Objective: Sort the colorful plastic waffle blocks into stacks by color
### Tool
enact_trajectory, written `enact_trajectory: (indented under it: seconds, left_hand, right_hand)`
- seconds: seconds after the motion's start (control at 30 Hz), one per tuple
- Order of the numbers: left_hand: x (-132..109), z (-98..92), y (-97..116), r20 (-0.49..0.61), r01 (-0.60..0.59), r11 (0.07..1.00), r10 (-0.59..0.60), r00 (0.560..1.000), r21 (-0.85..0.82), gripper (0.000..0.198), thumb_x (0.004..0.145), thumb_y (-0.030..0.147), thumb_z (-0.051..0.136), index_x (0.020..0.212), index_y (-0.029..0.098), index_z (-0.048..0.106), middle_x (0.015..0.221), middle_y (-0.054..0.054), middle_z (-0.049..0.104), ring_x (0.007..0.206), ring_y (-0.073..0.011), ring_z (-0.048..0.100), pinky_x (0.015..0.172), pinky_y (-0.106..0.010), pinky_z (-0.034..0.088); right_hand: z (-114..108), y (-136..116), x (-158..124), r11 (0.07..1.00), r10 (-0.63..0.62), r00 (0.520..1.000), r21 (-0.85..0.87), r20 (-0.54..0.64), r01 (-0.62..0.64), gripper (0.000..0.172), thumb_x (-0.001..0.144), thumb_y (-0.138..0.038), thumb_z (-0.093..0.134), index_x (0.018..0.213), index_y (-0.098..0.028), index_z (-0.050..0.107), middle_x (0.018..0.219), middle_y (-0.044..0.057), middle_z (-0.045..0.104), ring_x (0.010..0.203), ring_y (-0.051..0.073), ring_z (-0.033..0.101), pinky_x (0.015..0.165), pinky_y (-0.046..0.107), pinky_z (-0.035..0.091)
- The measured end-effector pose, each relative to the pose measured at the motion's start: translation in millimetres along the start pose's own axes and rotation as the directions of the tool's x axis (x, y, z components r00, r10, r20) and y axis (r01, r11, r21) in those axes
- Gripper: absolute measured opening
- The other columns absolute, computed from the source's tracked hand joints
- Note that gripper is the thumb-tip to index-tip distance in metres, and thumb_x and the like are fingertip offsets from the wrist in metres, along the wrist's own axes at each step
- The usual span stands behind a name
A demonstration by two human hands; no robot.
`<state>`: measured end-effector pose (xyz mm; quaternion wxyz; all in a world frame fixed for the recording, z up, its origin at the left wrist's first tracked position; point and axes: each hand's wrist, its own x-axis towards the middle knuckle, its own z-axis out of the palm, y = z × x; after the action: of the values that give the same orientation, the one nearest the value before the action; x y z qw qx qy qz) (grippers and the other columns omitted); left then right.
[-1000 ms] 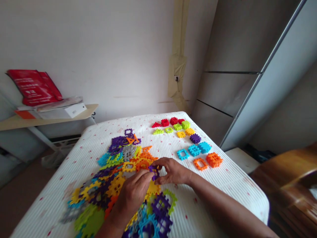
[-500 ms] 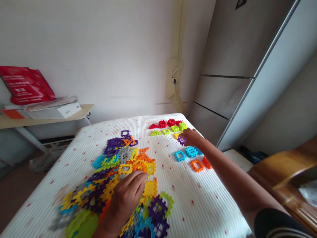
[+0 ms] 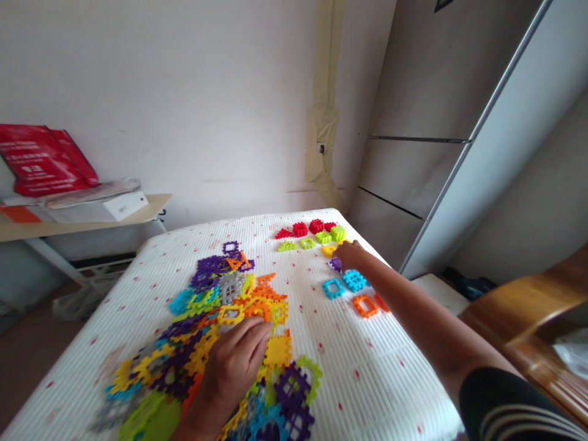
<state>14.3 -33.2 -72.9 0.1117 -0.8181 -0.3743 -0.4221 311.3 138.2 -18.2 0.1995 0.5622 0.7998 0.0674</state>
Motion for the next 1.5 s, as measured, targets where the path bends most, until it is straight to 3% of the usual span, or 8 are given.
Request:
enact_trajectory:
  seconds: [0.4,0.6,0.67,0.77,0.93,1.13,1.33,1.5]
  left_hand:
    - [0.6,-3.8,4.9,0.048,0.035,0.999,-0.034,0.998,-0.003,0.017,0.084,0.011,0.052,0.093,0.019,0.064,0.084,-0.004,0.069,0.079,-0.0135,0.066,0.076,-0.025,0.053]
    - [0.2,-4.2,4.4,0.057,0.049,0.998,-0.052,0.997,0.051,0.016,0.084,0.011,0.052,0.09,0.019,0.065,0.082,-0.004,0.069,0.076,-0.0138,0.066,0.074,-0.025,0.052]
    - [0.5,-4.1,3.5,0.045,0.068,0.994,-0.072,0.996,0.089,0.016,0.083,0.011,0.052,0.089,0.018,0.065,0.082,-0.004,0.069,0.076,-0.0146,0.066,0.074,-0.027,0.052]
    - [0.6,-3.6,2.9,0.053,0.096,0.988,-0.102,0.993,0.118,0.016,0.083,0.011,0.052,0.089,0.018,0.065,0.082,-0.004,0.069,0.076,-0.0151,0.066,0.075,-0.028,0.052]
    - [2.4,-3.8,5.6,0.083,0.101,0.988,-0.111,0.99,0.115,0.018,0.085,0.012,0.049,0.087,0.019,0.065,0.079,-0.004,0.069,0.075,-0.0141,0.066,0.073,-0.026,0.051]
    - [4.7,-3.3,7.2,0.091,0.069,0.991,-0.079,0.993,0.113,0.018,0.086,0.012,0.049,0.087,0.019,0.065,0.077,-0.003,0.069,0.072,-0.0136,0.065,0.071,-0.025,0.051]
    - [1.5,-1.5,5.7,0.074,0.064,0.996,-0.069,0.995,0.063,0.018,0.085,0.011,0.049,0.09,0.019,0.064,0.081,-0.004,0.069,0.074,-0.0143,0.066,0.071,-0.026,0.052]
    - [2.1,-3.3,8.0,0.048,0.116,0.993,-0.114,0.992,-0.025,0.02,0.086,0.013,0.048,0.096,0.019,0.065,0.085,-0.004,0.07,0.079,-0.0147,0.066,0.074,-0.027,0.053]
  right_hand:
    - [-1.8,-5.5,7.8,1.0,0.011,0.998,0.024,0.056,-0.013,0.04,0.065,-0.016,0.075,0.104,-0.019,0.068,0.105,0.013,0.067,0.107,0.033,0.056,0.083,0.044,0.041]
    - [-27.5,-34.0,-24.7,0.987,-0.069,0.991,0.136,-0.116,0.085,0.042,0.075,-0.02,0.066,0.117,-0.02,0.062,0.112,0.011,0.064,0.107,0.027,0.056,0.085,0.037,0.041]
    - [-30.2,-56.6,-48.1,0.887,-0.262,0.943,0.334,-0.203,0.319,0.037,0.074,-0.024,0.068,0.111,-0.022,0.064,0.1,0.005,0.067,0.088,0.019,0.061,0.075,0.028,0.043]
    - [-24.4,-94.0,-87.7,0.645,-0.566,0.784,0.457,-0.252,0.613,0.026,0.077,-0.031,0.068,0.1,-0.021,0.066,0.091,0.001,0.067,0.075,0.013,0.06,0.065,0.024,0.042]
    - [0.7,-136.1,-129.4,0.62,-0.662,0.672,0.262,-0.331,0.74,0.038,0.072,-0.036,0.071,0.105,-0.021,0.061,0.093,0.005,0.063,0.081,0.018,0.057,0.064,0.027,0.039]
    - [20.1,-150.8,-132.4,0.671,-0.622,0.679,0.182,-0.391,0.719,0.028,0.076,-0.035,0.065,0.099,-0.019,0.061,0.093,0.006,0.061,0.078,0.018,0.055,0.062,0.028,0.039]
    - [4.3,-136.5,-126.6,0.575,-0.582,0.677,0.36,-0.45,0.734,0.011,0.086,-0.023,0.055,0.091,-0.018,0.064,0.084,0.005,0.065,0.078,0.015,0.059,0.07,0.027,0.042]
    - [0.5,-121.0,-106.4,0.174,-0.304,0.826,0.825,-0.475,0.538,0.019,0.087,-0.031,0.055,0.098,-0.018,0.063,0.084,0.002,0.067,0.07,0.012,0.059,0.065,0.024,0.046]
